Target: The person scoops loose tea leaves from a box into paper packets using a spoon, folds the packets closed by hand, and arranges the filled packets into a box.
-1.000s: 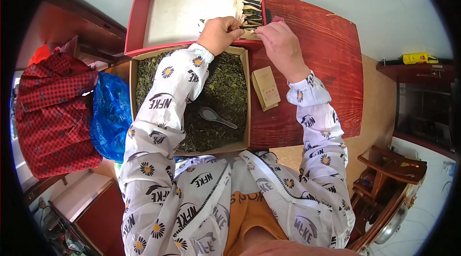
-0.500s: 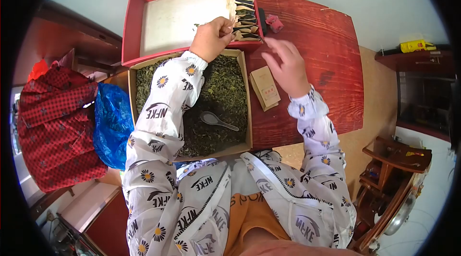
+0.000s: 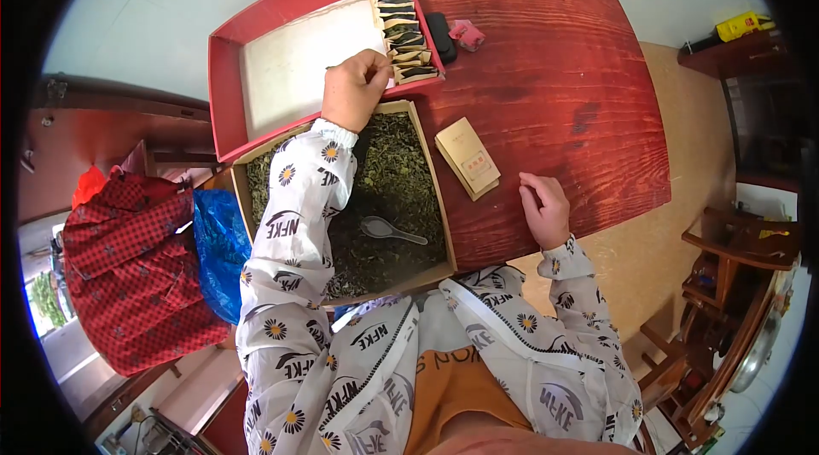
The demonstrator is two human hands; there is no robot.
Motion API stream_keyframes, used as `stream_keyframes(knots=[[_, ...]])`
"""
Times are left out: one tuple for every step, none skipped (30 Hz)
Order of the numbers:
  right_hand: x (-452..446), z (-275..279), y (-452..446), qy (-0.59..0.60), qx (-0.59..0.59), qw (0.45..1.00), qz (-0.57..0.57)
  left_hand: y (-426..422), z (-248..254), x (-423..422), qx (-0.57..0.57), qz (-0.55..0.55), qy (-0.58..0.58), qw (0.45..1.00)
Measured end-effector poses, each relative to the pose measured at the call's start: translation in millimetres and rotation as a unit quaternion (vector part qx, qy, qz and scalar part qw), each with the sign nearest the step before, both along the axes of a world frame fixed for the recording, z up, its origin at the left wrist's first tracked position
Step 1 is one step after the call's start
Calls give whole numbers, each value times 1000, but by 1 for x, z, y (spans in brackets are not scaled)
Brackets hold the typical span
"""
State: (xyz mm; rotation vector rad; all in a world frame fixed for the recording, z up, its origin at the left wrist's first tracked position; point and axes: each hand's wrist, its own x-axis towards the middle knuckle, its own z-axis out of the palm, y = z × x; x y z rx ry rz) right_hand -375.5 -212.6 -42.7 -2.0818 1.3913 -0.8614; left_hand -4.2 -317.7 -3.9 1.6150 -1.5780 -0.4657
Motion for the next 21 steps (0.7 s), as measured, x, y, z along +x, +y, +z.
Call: stream_keyframes(knots=[[-1, -4, 0, -3, 1, 1000, -1, 0, 5, -3, -44, -20, -15, 999], [-1, -7, 0, 0, -1, 1000, 4, -1, 8, -6, -43, -21, -18, 999], [-1, -9, 1, 3, -1, 1000, 9, -3, 10, -9, -70, -34, -39, 996], [0, -12, 3, 1, 1, 1000, 8, -3, 12, -12, -96, -47, -60, 992], [1, -14, 4, 2, -2, 1000, 11, -1, 19, -16, -21, -26, -8, 999], [2, -15, 4, 2, -6, 1000, 14, -1, 15, -14, -19, -27, -9, 999], [2, -16, 5, 0, -4, 1000, 13, 0, 11, -11, -14, -28, -16, 999], [3, -16, 6, 5, -19, 1000, 15, -1, 7, -8, -9, -30, -24, 999], [3, -17, 6, 10, -34, 999, 18, 3, 3, -8, 0, -19, -7, 1000], [3, -18, 5, 7, -31, 999, 17, 8, 7, -10, 3, -19, -9, 1000], [3, -19, 5, 5, -40, 999, 17, 12, 11, -13, -17, -1, -9, 1000], [3, -20, 5, 3, -49, 999, 18, 16, 16, -16, -36, 17, -9, 999], [3, -21, 5, 1, -47, 999, 17, 21, 20, -18, -52, 5, -16, 999], [4, -21, 5, 3, -45, 999, 15, 23, 22, -20, -49, 4, -18, 999], [4, -21, 5, 5, -43, 999, 13, 25, 24, -21, -80, -13, -68, 994], [4, -20, 5, 4, -41, 999, 14, 25, 24, -23, -111, -30, -118, 986], [4, -19, 5, 6, -41, 999, 14, 27, 21, -25, -110, -35, -118, 986], [4, -19, 5, 7, -41, 999, 14, 27, 19, -26, -108, -35, -119, 986], [4, -19, 5, 5, -40, 999, 14, 27, 17, -28, -131, -41, -143, 980], [4, -19, 5, 3, -43, 999, 14, 28, 15, -29, -153, -48, -167, 973], [4, -19, 5, 1, -45, 999, 14, 29, 11, -28, -154, -59, -195, 967]])
